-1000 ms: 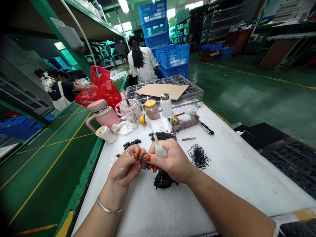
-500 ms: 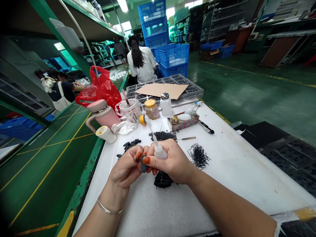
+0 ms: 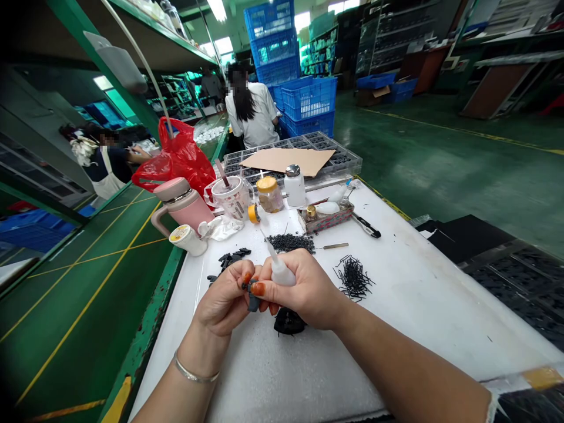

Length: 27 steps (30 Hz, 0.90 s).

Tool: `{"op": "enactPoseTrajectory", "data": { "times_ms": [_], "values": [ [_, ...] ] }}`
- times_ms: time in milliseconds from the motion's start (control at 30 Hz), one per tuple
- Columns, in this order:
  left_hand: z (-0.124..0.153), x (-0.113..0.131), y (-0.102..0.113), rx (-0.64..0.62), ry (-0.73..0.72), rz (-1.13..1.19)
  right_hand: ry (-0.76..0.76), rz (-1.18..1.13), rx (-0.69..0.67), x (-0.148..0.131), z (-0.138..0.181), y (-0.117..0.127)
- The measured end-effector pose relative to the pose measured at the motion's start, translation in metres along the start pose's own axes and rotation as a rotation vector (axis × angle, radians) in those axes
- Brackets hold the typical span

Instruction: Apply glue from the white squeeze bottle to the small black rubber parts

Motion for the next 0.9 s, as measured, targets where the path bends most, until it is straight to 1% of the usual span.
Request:
{"op": "enactPoseTrajectory", "data": {
  "times_ms": [233,567,900],
  "values": [
    [0.0000,-0.0005,0.0013,0.031,0.001,0.012,-0.025,0.041,0.019,0.0030,0.0002,0.0013],
    [-0.0004,0.0015,-0.0032,0.008,-0.012,-0.012,-0.007,0.040,0.013,0.0029,0.0006,0.0006],
    [-0.0001,0.0011,-0.0026,0.017,0.018,-0.046,-0.056,0.056,0.024,0.0028,0.0012,0.0007]
  ]
}}
Point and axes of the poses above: each hand's wrist, its own z-axis away from the middle knuckle, its own y-axis out of the back of the hand, x = y × z, the point moved 2 cm from there along -z, towards the middle knuckle, and after that the axes turned 2 degrees about x, right-handed, at the moved point
